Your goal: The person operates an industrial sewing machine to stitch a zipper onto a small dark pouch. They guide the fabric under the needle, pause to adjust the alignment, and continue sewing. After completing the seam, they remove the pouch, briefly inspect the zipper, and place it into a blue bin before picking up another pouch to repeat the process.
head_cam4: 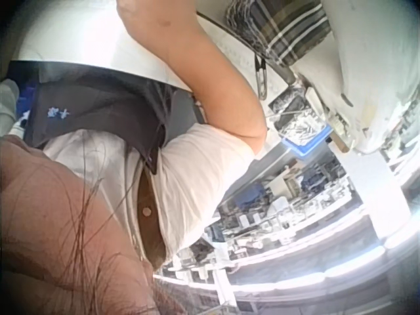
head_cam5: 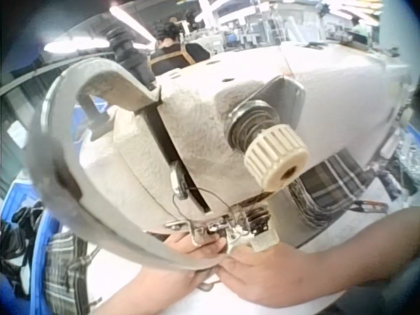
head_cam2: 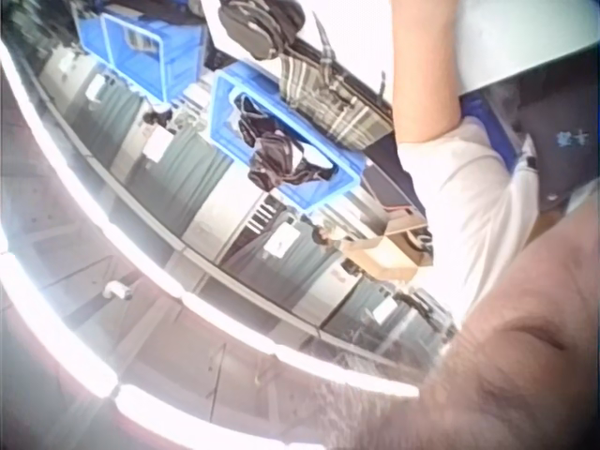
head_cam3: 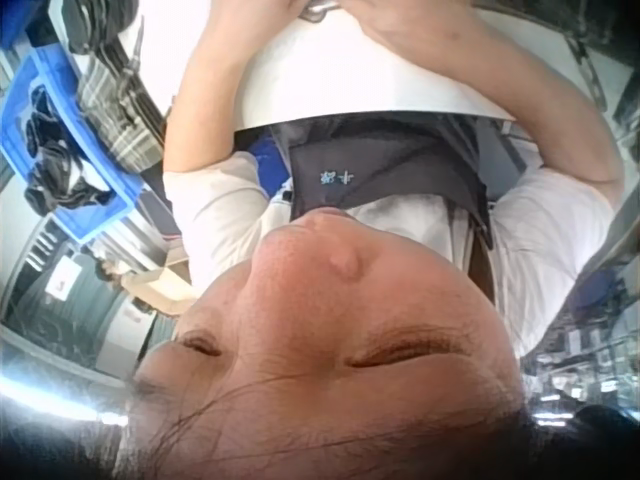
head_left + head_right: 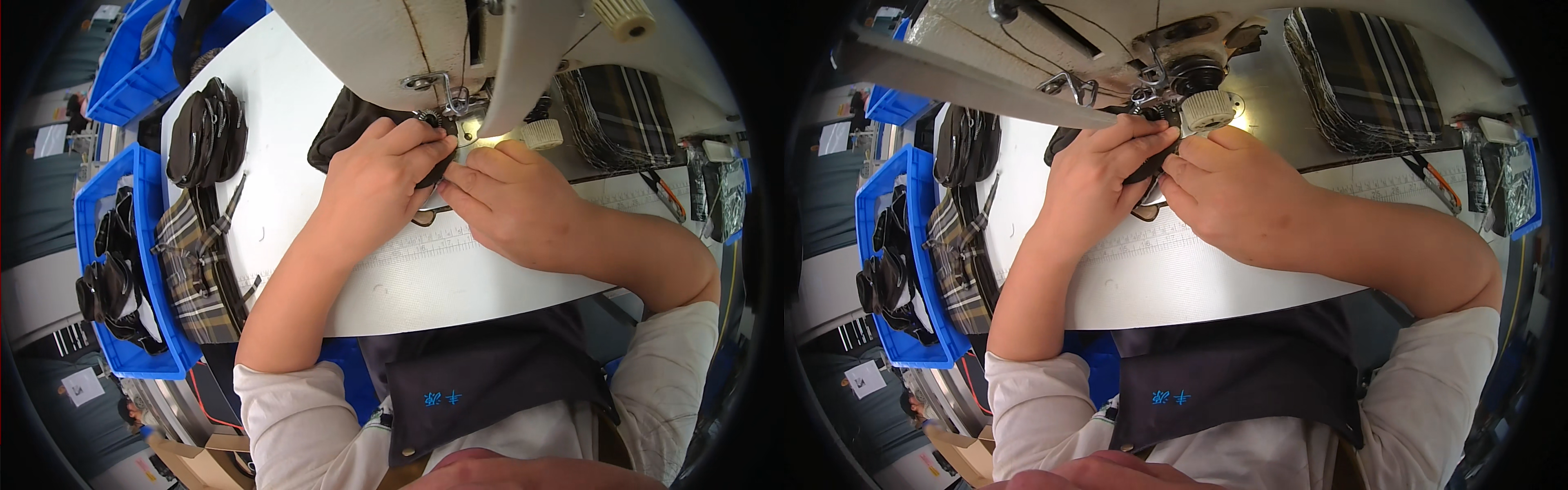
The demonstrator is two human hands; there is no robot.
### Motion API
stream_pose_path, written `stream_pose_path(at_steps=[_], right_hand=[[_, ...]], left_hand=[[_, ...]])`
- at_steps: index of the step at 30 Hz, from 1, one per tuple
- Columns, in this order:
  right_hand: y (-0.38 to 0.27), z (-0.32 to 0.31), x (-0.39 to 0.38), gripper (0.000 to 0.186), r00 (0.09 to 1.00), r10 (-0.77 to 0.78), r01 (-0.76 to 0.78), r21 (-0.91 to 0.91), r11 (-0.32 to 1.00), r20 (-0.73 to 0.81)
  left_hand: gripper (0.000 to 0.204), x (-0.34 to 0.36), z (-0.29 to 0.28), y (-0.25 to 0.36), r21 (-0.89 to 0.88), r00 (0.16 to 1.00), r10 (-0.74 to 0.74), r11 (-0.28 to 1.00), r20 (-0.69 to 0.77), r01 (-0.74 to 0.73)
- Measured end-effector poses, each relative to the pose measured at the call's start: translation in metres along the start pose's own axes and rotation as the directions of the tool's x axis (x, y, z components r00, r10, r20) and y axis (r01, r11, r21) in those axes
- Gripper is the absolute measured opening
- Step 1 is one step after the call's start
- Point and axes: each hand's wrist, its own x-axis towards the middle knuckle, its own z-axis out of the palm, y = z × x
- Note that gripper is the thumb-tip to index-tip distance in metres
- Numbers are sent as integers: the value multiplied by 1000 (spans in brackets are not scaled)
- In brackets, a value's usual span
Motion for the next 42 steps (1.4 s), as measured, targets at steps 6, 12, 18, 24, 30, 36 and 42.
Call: stream_pose_path(at_steps=[6,12,18,24,30,36,42], right_hand=[[2,-2,1,26,998,-25,25,-5,1000,-60],[1,4,1,25,993,-37,41,30,999,-112],[-4,11,1,29,987,-53,71,116,991,-152],[-6,12,1,27,980,-62,77,73,994,-189],[-5,11,0,21,985,-71,81,57,995,-157],[-3,11,0,18,985,-95,99,24,995,-144],[-2,8,-1,17,991,-79,80,8,997,-112]], left_hand=[[52,2,6,5,20,999,-26,999,-41,26],[49,4,10,7,52,996,-64,996,-69,67],[40,2,14,3,-10,988,-52,999,-148,51],[30,5,12,-2,13,982,31,1000,-189,-29],[30,6,5,-1,62,992,67,996,-108,-61],[32,5,7,-3,-21,993,31,999,-110,-34],[33,5,13,3,-68,990,-55,997,-131,46]])
